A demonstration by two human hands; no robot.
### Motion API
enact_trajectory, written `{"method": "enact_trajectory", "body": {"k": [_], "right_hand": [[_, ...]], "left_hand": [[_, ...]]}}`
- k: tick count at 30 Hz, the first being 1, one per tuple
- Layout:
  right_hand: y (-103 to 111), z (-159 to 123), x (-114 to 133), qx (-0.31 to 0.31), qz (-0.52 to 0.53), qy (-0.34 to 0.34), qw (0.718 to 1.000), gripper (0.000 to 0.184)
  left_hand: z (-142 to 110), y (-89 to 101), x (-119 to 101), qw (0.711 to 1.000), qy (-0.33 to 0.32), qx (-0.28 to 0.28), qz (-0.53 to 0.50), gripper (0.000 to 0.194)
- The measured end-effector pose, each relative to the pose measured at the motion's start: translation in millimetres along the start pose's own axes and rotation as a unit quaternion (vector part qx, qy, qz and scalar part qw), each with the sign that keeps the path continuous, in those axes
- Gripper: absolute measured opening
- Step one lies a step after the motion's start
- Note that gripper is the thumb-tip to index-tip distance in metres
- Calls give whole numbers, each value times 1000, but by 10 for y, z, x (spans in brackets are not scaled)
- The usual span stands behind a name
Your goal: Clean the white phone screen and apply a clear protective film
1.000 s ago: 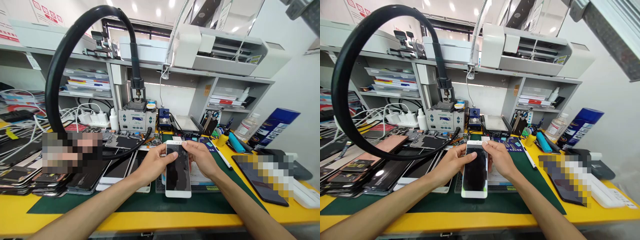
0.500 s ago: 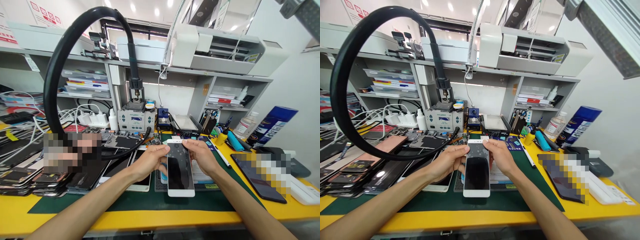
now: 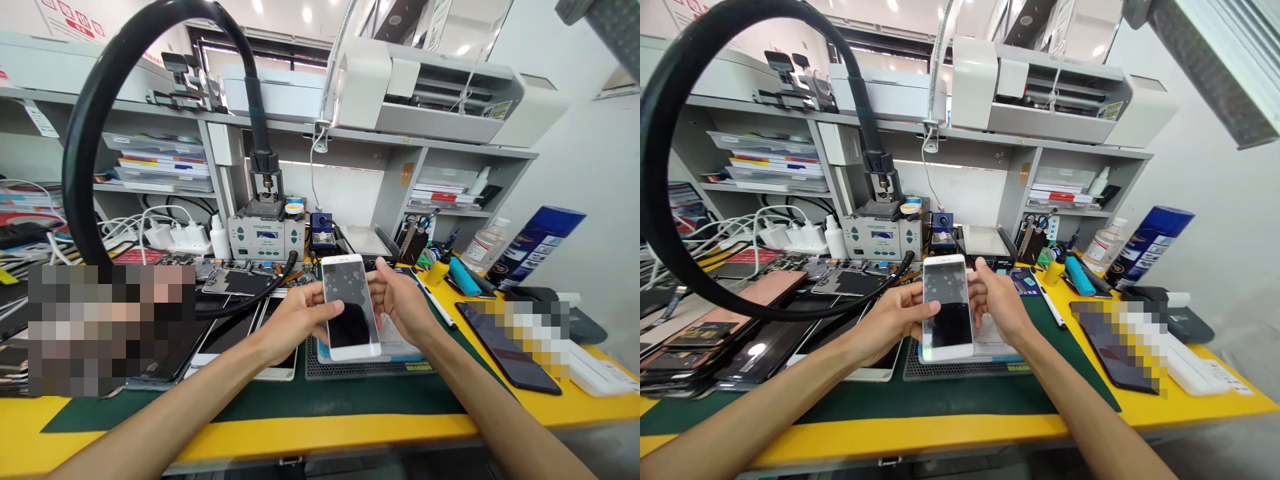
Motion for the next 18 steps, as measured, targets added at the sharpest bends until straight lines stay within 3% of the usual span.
{"method": "enact_trajectory", "body": {"k": [4,9,18], "right_hand": [[-46,-49,30,75,-72,-7,995,52],[-127,-125,-7,77,-266,38,960,43],[-118,-85,-42,94,-201,7,975,51]], "left_hand": [[14,88,-63,996,-38,-77,-15,41],[25,112,-63,991,-47,-123,-14,35],[39,117,-65,991,-54,-123,-29,37]]}}
Point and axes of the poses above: each hand's wrist, its own z-axis towards the middle knuckle, its own y-axis out of the back of the hand, x = y × z, the point moved 2 cm from there along z, towards the middle knuckle, and after that the axes turned 3 degrees about z, right-handed, at the moved point
